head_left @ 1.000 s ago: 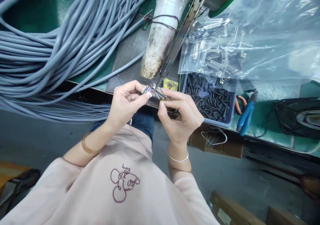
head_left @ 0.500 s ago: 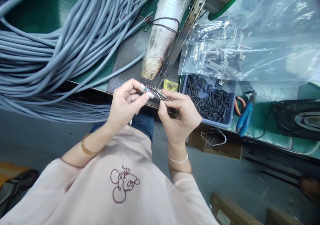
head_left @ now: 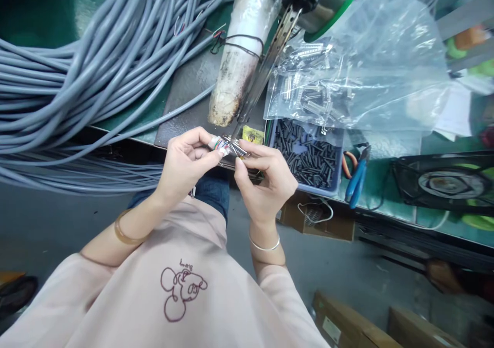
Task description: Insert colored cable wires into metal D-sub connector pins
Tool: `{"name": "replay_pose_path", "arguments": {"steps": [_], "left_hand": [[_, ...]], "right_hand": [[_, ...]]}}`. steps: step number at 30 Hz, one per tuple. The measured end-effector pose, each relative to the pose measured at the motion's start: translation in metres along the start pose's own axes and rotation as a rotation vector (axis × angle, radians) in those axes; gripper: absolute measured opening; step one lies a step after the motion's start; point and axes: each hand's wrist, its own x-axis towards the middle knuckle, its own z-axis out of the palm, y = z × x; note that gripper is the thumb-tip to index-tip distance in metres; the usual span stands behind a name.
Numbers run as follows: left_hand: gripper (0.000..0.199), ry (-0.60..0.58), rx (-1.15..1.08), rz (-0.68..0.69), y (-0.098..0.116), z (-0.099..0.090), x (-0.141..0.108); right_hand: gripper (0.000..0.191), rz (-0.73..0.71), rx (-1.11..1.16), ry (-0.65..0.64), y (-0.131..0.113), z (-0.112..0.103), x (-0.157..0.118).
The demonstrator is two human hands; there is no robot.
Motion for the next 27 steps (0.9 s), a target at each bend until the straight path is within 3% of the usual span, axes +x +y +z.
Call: {"name": "replay_pose_path", "arguments": {"steps": [27], "left_hand": [[0.023,0.012,0.046,-0.002,0.003,-0.0027,-0.0008]], "right_hand": [[0.018,-0.01,-0.009,0.03,-0.0011,0.0019,0.0057]]}}
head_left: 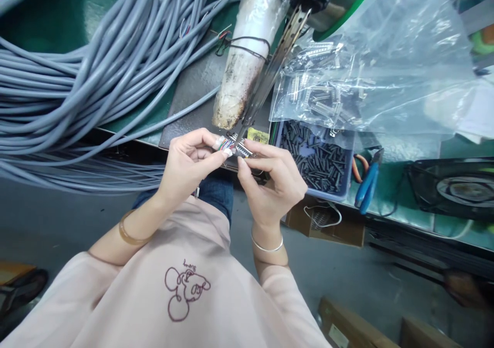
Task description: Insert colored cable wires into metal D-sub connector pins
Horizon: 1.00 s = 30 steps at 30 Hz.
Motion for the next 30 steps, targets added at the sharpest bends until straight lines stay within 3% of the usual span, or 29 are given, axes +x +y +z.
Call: {"name": "replay_pose_path", "arguments": {"steps": [17,21,24,26,30], "left_hand": [[0.02,-0.035,0.0,-0.089,-0.001,-0.004,-0.003],[0.021,-0.101,-0.027,-0.119,0.003,-0.004,-0.009],[0.013,-0.171,-0.047,-0.11,0.005,-0.005,-0.013],[0.009,-0.192,-0.048,-0.112,0.006,-0.005,-0.015],[0.007,-0.22,-0.059,-0.134,0.007,-0.006,-0.017]], "right_hand": [[0.017,-0.039,-0.056,-0.003,-0.003,-0.003,-0.005],[0.015,0.137,0.017,-0.078,-0.006,-0.01,-0.009],[0.009,0.255,0.1,-0.043,-0.008,-0.015,-0.014],[0.008,0.241,0.103,-0.013,-0.011,-0.016,-0.016],[0.01,0.125,0.073,-0.115,-0.017,-0.013,-0.014]]}}
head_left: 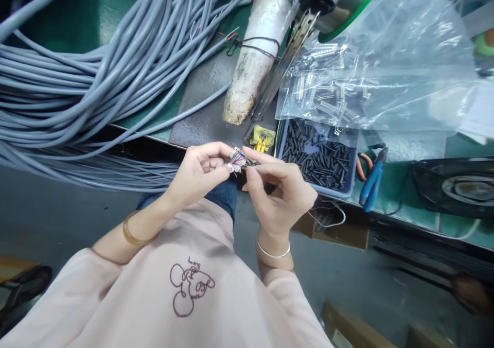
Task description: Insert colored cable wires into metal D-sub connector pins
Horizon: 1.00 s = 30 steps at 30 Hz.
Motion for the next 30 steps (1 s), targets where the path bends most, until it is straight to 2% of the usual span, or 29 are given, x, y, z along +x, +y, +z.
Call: {"name": "replay_pose_path", "arguments": {"steps": [6,12,15,18,22,24,27,30], "left_hand": [[0.007,0.077,-0.011,-0.019,-0.004,-0.004,-0.001],[0.016,0.102,-0.058,-0.023,-0.009,-0.007,-0.001],[0.02,0.098,-0.082,-0.054,-0.008,-0.006,-0.002],[0.022,0.105,-0.105,-0.063,-0.006,-0.005,-0.002],[0.02,0.085,-0.116,-0.01,-0.004,-0.004,-0.004],[0.019,0.088,-0.08,0.007,-0.004,-0.005,-0.005],[0.017,0.14,-0.009,0.037,-0.006,-0.005,-0.004],[0.017,0.181,0.031,0.057,-0.01,-0.004,-0.002]], "right_hand": [[0.014,-0.176,-0.131,-0.002,-0.007,-0.001,0.002],[0.014,-0.261,-0.21,-0.049,-0.002,-0.006,-0.001],[0.012,-0.222,-0.14,-0.003,0.004,-0.005,-0.004],[0.01,-0.098,-0.065,0.071,0.008,-0.002,-0.007],[0.011,0.068,0.026,-0.011,0.009,0.003,-0.007],[0.011,0.075,0.04,0.021,0.009,0.007,-0.007],[0.014,0.016,0.008,0.139,0.011,0.011,-0.006],[0.016,-0.029,-0.013,0.163,0.012,0.014,-0.004]]}}
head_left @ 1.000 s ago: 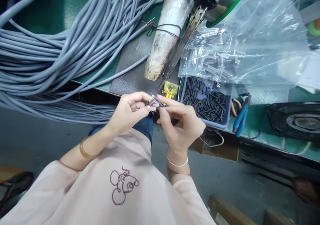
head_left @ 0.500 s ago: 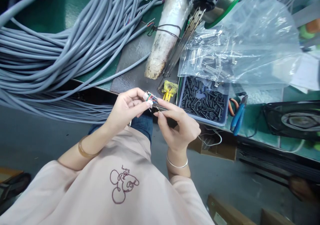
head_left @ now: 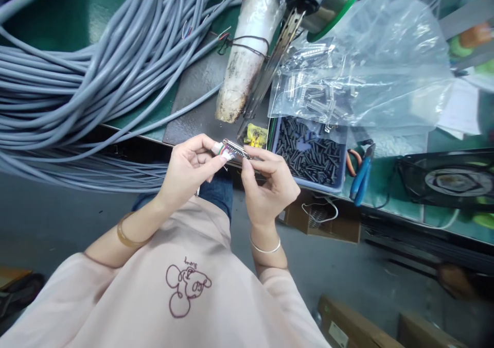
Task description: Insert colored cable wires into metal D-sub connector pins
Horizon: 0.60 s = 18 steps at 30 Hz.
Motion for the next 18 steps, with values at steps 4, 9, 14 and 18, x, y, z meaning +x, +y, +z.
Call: {"name": "replay_pose_path", "arguments": {"steps": [4,9,14,18], "left_hand": [[0.019,0.041,-0.004,0.071,-0.003,0.005,0.006],[0.02,0.086,0.035,0.142,-0.004,0.009,0.012],[0.021,0.109,0.096,0.175,-0.001,0.012,0.013],[0.018,0.141,0.145,0.159,0.001,0.014,0.013]], "right_hand": [[0.016,-0.008,-0.012,-0.051,0.0,0.001,0.006],[0.017,-0.044,-0.061,-0.053,0.001,0.002,0.013],[0.016,-0.07,-0.089,-0.041,0.004,0.003,0.015],[0.016,-0.07,-0.094,-0.038,0.005,0.004,0.016]]}}
